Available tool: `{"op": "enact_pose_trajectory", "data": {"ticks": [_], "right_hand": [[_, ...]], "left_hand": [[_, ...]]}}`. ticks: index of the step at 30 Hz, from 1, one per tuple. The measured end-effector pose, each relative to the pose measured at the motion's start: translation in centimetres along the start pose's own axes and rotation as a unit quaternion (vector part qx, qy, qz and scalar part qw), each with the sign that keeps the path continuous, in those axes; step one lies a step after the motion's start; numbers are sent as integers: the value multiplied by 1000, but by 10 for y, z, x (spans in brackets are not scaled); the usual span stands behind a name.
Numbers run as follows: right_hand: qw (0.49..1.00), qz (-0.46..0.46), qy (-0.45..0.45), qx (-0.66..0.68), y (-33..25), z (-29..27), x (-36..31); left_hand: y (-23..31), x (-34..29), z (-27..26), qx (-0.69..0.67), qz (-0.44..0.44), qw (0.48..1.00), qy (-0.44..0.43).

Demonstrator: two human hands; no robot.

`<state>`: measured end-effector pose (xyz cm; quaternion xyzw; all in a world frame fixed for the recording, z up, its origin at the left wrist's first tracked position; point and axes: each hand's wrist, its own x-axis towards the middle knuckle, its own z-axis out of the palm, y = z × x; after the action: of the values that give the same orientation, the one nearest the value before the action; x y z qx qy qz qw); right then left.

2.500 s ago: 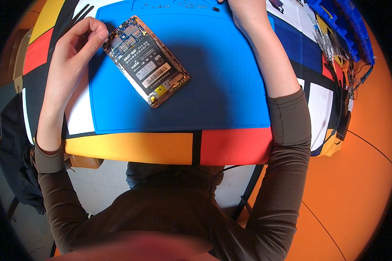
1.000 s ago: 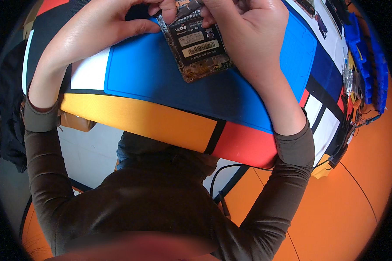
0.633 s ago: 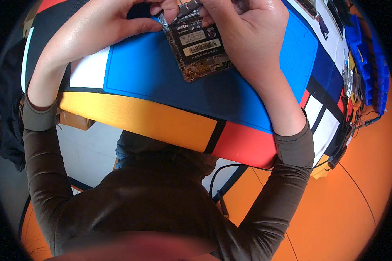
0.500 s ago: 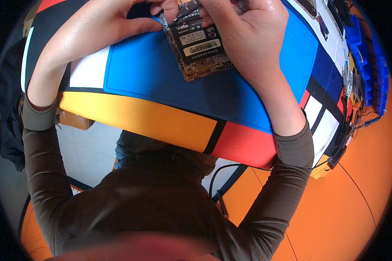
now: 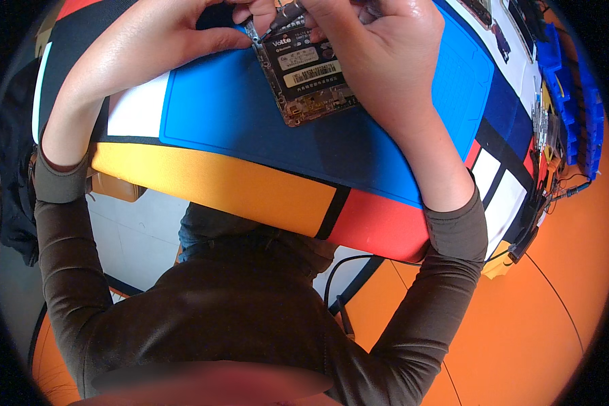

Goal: The person uses a screwdriver and tweezers to remove screws and small components from a disassembled mobile phone motherboard on a workbench. They then place a gold-colored rectangular component onto the board.

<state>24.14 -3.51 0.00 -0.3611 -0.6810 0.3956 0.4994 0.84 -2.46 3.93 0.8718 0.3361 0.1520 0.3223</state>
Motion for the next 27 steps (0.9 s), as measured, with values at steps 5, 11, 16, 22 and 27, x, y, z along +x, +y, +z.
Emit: {"op": "enact_pose_trajectory", "data": {"ticks": [5,11,16,22,27], "right_hand": [[1000,-23,-15,-13,1,-1,1],[998,-28,-17,-47,-2,-2,0],[990,-90,-28,-108,-1,-3,3],[984,-112,-29,-138,-4,-4,5],[978,-128,-27,-162,-4,-4,7]], "left_hand": [[0,-2,0,-1,11,1000,1],[-1,-3,0,0,37,999,12],[-7,2,4,-25,34,999,-2],[-5,2,4,-15,37,999,22],[3,0,1,20,22,999,20]]}}
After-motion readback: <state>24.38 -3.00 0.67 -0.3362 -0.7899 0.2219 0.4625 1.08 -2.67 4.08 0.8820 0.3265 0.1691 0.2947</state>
